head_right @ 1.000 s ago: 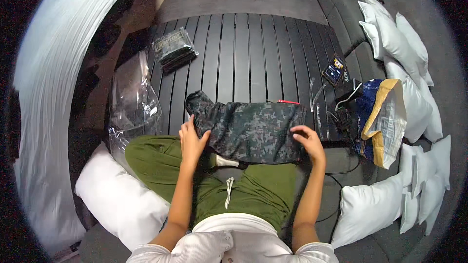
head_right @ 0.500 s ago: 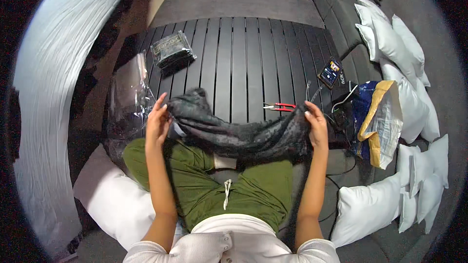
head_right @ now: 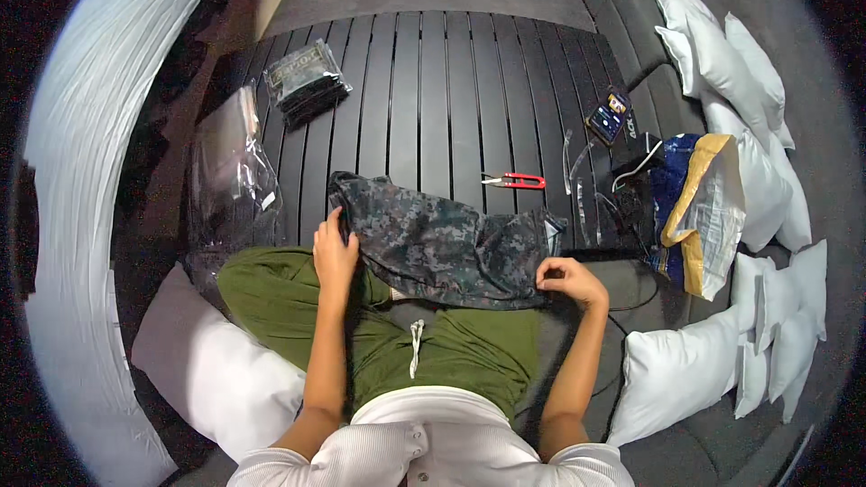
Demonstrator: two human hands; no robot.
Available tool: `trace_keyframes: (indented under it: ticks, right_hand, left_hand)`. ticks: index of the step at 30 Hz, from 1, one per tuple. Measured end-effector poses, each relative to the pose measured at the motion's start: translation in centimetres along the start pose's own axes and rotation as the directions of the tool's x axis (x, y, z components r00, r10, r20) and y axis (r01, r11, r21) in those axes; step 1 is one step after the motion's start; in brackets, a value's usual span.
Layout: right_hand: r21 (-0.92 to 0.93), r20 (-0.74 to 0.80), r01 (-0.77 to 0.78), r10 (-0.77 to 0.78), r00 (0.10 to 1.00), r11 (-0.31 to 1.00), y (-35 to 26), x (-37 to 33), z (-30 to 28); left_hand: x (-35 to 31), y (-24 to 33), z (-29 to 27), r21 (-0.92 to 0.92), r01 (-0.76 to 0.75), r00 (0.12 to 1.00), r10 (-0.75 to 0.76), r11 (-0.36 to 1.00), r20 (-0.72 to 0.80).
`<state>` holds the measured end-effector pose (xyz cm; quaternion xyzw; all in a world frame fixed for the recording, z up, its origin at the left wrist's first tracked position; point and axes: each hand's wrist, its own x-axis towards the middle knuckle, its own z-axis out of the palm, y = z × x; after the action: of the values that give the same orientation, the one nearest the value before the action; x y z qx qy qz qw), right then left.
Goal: Trimming loose threads and inspecting seams on textile garments using small thread nippers.
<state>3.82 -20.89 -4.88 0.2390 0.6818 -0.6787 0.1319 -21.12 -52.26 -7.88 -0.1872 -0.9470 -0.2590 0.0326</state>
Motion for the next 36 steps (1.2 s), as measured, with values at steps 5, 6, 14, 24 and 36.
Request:
trace_keyframes:
  ticks: [5,6,14,24,36]
  right_hand:
    - [0.034,-0.03,0.155,-0.154,0.988,0.987,-0.7,-0.8,-0.3]
    - [0.133,-0.169,0.323,-0.3,0.939,0.937,0.0,-1.2,-1.0]
    - [0.377,-0.41,0.344,-0.178,0.894,0.86,-2.1,2.9,-1.1]
    - [0.343,-0.644,0.518,-0.205,0.737,0.783,-0.7,-0.6,-6.2]
    - [0.406,-0.547,0.484,-0.218,0.808,0.775,-2.3,-0.3,-2.9]
  left_hand:
    - [1.7,-2.2,-2.9,-0.631,0.227,0.965,-0.082,0.742,0.251]
    - [2.2,-0.3,-5.0,-0.792,0.348,0.935,-0.131,0.501,0.329]
    - [4.9,1.4,-8.3,-0.863,0.503,0.864,0.036,-0.048,0.501]
    - [3.7,2.2,-10.6,-0.905,0.411,0.91,-0.112,0.112,0.399]
    - [1.2,4.2,-12.9,-0.62,0.531,0.847,0.365,-0.578,0.386]
